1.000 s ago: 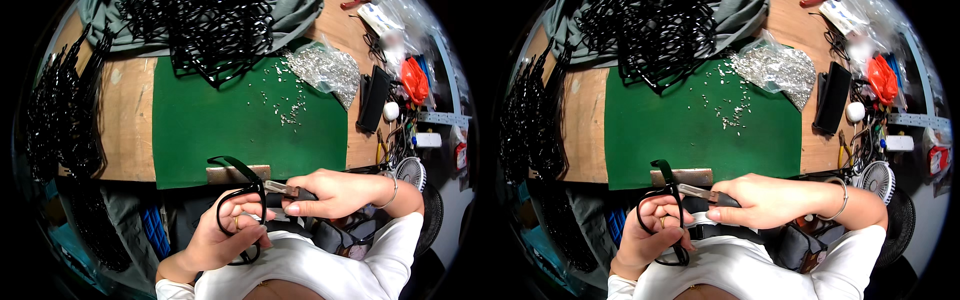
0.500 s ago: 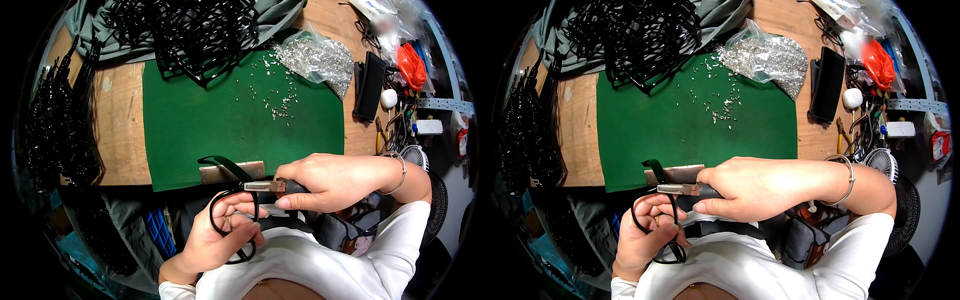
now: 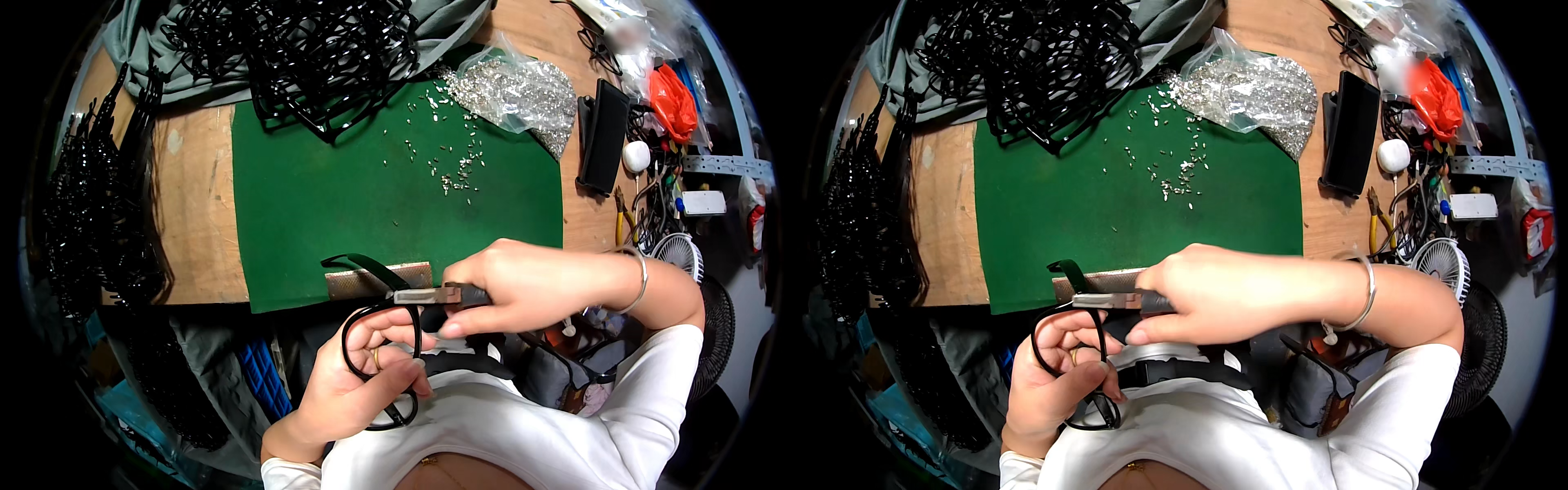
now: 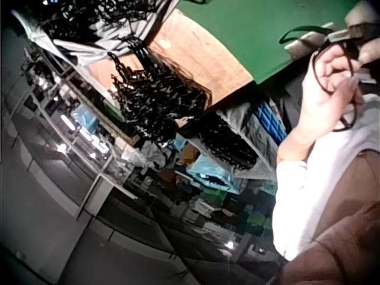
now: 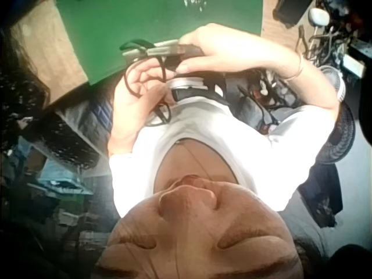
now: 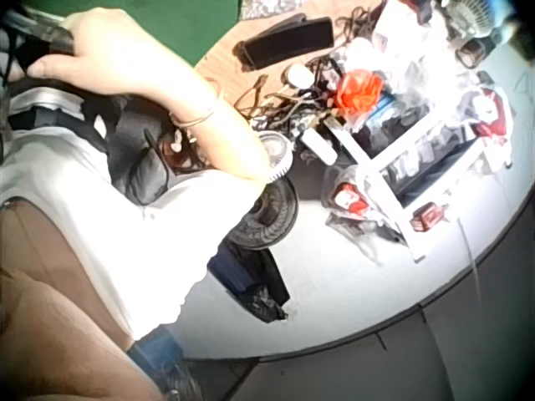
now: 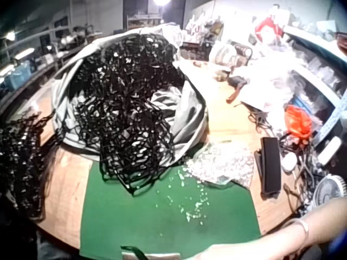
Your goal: The person uses pliers to repeatedly press and adjust the nose bridge area of multiple black eyeglass frames. They handle each frame one at a time, apply pressure with the tool, and place the frames back on the table. The task continues with several frames in a repetitive manner.
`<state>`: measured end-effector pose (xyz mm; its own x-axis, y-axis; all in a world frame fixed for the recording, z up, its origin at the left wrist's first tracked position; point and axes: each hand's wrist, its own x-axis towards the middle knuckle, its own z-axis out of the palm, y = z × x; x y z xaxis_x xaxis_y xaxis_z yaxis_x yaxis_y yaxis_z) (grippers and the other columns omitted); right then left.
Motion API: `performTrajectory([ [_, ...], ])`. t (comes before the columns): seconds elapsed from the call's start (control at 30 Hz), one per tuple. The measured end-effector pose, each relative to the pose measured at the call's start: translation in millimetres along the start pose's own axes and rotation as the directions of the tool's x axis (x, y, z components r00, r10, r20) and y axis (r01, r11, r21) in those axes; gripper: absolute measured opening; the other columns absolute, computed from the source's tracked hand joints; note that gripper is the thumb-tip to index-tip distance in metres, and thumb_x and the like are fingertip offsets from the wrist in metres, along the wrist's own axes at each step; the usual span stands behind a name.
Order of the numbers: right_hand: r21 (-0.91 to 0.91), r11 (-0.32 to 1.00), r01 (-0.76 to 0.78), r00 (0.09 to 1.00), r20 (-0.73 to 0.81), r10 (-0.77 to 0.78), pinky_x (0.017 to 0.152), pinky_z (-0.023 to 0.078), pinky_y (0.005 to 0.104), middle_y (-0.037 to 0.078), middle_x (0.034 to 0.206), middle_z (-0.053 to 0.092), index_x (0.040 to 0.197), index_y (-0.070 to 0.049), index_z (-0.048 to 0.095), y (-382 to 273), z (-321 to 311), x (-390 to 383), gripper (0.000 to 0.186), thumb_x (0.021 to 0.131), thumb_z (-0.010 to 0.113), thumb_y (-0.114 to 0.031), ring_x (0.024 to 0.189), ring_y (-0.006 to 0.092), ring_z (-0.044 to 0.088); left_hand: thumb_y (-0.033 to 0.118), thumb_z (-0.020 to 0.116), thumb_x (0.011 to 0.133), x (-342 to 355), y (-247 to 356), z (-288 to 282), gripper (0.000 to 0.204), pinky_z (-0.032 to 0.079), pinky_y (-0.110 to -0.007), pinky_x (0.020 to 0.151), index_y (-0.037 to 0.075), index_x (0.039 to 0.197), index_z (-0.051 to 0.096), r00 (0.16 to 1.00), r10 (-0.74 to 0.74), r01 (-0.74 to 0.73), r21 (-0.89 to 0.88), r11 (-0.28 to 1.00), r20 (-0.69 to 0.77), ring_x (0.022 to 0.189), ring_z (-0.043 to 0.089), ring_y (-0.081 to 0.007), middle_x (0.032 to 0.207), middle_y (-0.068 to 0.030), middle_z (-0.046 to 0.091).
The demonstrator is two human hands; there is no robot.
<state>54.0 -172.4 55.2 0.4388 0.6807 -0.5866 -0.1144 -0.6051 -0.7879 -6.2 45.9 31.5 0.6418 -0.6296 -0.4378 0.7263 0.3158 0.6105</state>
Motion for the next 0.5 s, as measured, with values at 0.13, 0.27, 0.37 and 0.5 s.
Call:
performTrajectory([
  [0.13, -0.041, 0.999, -0.009, 0.995, -0.098, 0.005, 0.062, 0.045, 0.0321, 0.015, 0.075, 0.058, 0.087, 0.0, 0.054, 32, -8, 5, 0.036, 0.082, 0.055, -0.035, 0.069, 0.0245, 0.058, -0.011, 0.046, 0.08, -1, 2, 0, 0.045, 0.047, -0.025, 0.065, 0.002, 0.122, 0.035, 1.0, -0.001, 0.0, -0.03, 1.0, -0.026, 0.073, 0.06, -0.0171, 0.104, -0.0149, 0.051],
  [0.27, -0.195, 0.979, 0.067, 0.886, -0.44, -0.148, 0.063, 0.044, 0.0376, 0.017, 0.075, 0.054, 0.086, 0.001, 0.052, 58, 19, 28, 0.025, 0.077, 0.06, -0.021, 0.072, 0.0318, 0.055, -0.006, 0.051, 0.079, -3, 15, 7, 0.041, 0.047, -0.023, 0.066, -0.003, 0.117, 0.037, 0.992, -0.042, 0.042, 0.001, 0.999, -0.121, 0.074, 0.06, -0.017, 0.1, -0.016, 0.055],
  [0.37, -0.207, 0.973, 0.107, 0.877, -0.441, -0.19, 0.065, 0.044, 0.0371, 0.016, 0.077, 0.054, 0.086, -0.001, 0.053, 68, 24, 26, 0.021, 0.075, 0.061, -0.017, 0.076, 0.0315, 0.054, -0.004, 0.058, 0.074, -16, 54, 7, 0.037, 0.047, -0.024, 0.07, -0.005, 0.108, 0.044, 0.945, 0.137, -0.015, 0.377, 0.926, -0.297, 0.077, 0.059, -0.0167, 0.088, -0.0145, 0.06],
  [0.5, -0.166, 0.983, 0.074, 0.871, -0.47, -0.145, 0.065, 0.044, 0.0367, 0.015, 0.077, 0.055, 0.086, -0.001, 0.053, 59, 24, 31, 0.02, 0.074, 0.061, -0.015, 0.075, 0.0305, 0.055, -0.002, 0.062, 0.067, 33, 81, -78, 0.031, 0.046, -0.028, 0.067, -0.007, 0.096, 0.051, 0.904, 0.37, 0.099, 0.947, 0.305, -0.214, 0.076, 0.059, -0.019, 0.084, -0.013, 0.06],
])
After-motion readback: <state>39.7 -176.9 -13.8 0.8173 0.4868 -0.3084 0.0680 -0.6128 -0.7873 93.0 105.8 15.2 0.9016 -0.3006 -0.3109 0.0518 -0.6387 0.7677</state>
